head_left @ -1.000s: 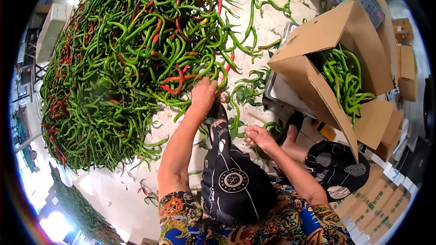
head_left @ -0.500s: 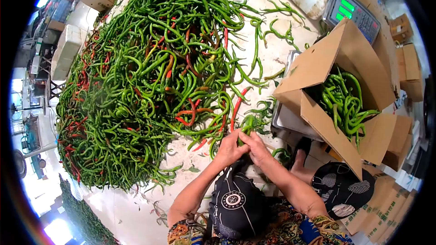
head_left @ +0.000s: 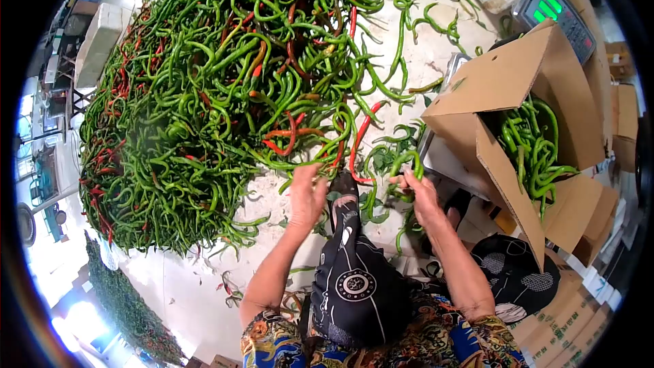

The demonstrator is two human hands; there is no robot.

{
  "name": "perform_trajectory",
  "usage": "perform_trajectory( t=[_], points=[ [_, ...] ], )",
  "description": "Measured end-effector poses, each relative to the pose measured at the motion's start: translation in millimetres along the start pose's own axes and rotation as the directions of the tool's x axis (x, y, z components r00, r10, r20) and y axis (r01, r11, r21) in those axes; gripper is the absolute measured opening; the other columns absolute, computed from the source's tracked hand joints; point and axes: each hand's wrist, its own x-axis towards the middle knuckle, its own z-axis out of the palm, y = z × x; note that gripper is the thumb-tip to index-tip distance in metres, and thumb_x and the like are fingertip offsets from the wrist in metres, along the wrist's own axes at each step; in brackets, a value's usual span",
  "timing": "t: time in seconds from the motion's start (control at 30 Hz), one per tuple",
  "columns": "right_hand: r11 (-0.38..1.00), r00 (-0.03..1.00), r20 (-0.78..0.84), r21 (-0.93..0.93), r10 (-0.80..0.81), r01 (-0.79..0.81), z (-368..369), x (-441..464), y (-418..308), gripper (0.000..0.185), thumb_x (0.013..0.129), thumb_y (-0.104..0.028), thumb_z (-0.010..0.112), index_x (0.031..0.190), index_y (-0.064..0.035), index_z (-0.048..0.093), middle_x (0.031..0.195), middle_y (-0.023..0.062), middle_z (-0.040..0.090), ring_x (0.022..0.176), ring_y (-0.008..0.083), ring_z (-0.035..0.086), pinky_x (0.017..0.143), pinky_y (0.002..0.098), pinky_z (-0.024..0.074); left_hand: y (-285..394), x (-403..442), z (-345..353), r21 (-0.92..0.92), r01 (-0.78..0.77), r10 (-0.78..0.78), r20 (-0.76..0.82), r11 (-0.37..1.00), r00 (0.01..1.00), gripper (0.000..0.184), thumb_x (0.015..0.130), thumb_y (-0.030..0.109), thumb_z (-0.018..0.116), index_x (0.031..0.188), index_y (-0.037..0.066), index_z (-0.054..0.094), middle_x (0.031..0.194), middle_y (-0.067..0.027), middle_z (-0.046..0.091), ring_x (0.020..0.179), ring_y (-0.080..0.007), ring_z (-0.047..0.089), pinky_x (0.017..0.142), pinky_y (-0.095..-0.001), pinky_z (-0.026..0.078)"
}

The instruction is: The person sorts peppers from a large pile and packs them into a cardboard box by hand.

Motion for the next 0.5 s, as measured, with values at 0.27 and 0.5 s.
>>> perform_trajectory(
  t=[0.27, 0.5],
  points=[
    [0.997, 0.996, 0.073, -0.062, 0.045, -0.041, 10, -25, 14, 0.024, 0.091, -0.025, 0.062, 0.096, -0.002, 0.061, 0.08, 0.0036, 0.061, 0.078, 0.0132, 0.058, 0.077, 0.028, 0.0446, -86, -6, 2, 0.706, -0.13, 0.009, 0.173, 0.696, 0.985, 0.032, 0.075, 0.006, 0.058, 0.107, 0.011, 0.061, 0.103, -0.0108, 0.054, 0.1, -0.0308, 0.049, 0.084, -0.0481, 0.037],
    [0.981, 0.978, 0.088, -0.029, 0.191, -0.189, -4, -26, 28, 0.025, 0.088, -0.025, 0.067, 0.099, -0.0027, 0.063, 0.089, 0.0018, 0.062, 0.076, 0.0112, 0.055, 0.074, 0.0266, 0.0434, -49, -3, -60, 0.563, -0.219, 0.049, 0.3, 0.797, 0.953, 0.017, 0.084, 0.013, 0.061, 0.1, 0.007, 0.065, 0.074, -0.0068, 0.058, 0.071, -0.0241, 0.057, 0.07, -0.0392, 0.041]
  ],
)
